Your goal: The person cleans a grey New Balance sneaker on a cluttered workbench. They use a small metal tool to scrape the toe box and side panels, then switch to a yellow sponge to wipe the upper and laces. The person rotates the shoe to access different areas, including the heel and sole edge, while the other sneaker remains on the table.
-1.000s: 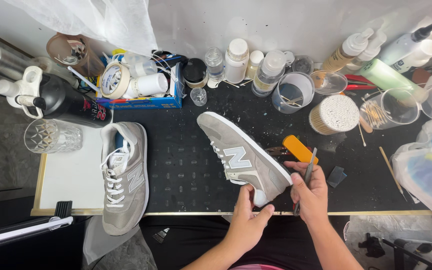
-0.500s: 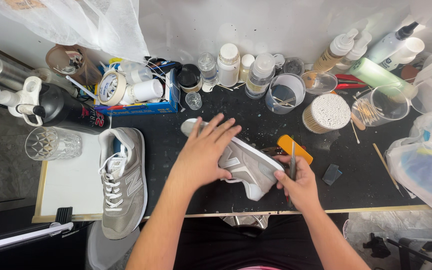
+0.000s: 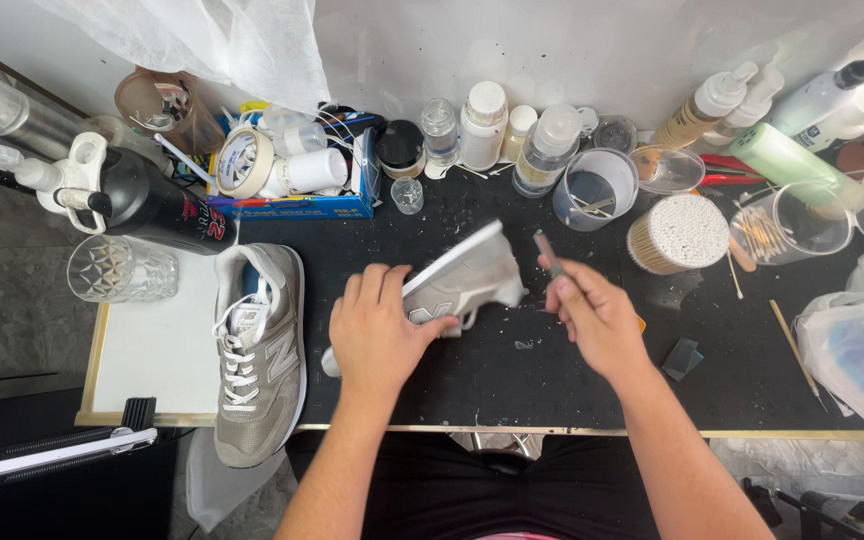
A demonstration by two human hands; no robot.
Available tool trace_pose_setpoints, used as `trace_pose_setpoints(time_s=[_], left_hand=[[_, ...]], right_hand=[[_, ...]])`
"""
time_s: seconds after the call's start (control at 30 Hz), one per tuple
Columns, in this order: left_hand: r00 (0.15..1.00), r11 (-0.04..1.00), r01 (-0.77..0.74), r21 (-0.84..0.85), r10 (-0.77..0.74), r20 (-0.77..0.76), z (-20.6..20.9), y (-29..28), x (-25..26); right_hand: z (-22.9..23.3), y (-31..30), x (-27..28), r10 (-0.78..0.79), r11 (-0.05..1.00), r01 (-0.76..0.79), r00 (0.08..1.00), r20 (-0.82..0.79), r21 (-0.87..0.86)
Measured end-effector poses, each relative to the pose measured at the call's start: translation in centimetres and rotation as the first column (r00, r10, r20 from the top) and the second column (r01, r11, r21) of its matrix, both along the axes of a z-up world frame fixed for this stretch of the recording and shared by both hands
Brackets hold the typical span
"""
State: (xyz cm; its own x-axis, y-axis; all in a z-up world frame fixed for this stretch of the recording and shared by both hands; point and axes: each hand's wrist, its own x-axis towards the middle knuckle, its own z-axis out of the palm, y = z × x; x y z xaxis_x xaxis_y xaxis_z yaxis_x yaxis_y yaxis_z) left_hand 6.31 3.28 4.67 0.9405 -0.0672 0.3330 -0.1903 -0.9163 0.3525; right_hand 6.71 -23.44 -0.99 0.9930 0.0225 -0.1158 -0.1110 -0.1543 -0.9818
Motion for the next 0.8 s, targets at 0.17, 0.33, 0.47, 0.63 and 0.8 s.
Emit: trace_pose_setpoints(time_s=[0.17,0.33,0.47,0.63,0.8], left_hand=[[0.990,0.991,-0.131,-0.012,0.131,0.044,-0.6,-1.2,-1.0],[0.986,0.985,0.045,-0.166,-0.070,-0.150,-0.9,0.5,1.0],[0.857,0.939,-0.083,-0.333,-0.103,-0.506,-1.1,0.9,1.6],[0.879,0.966,0.010,-0.260,-0.132,-0.458,-1.6,0.7,2.1],[0.853,0.979,0.009,-0.203,-0.114,-0.510,-2.1,0.7,2.3]], right_hand=[[-0.5,1.3,-1.6,0.108,0.987,-0.103,0.994,0.035,-0.123],[-1.3,3.4,-2.0,0.113,0.991,-0.106,0.990,0.089,-0.087],[-1.6,4.5,-1.8,0.090,0.989,-0.074,0.987,0.130,-0.128],[-2.3,5.1,-1.3,0.055,0.990,-0.035,0.989,0.140,-0.140],[-1.7,6.8,-2.1,0.099,0.979,-0.044,0.957,0.272,-0.201]])
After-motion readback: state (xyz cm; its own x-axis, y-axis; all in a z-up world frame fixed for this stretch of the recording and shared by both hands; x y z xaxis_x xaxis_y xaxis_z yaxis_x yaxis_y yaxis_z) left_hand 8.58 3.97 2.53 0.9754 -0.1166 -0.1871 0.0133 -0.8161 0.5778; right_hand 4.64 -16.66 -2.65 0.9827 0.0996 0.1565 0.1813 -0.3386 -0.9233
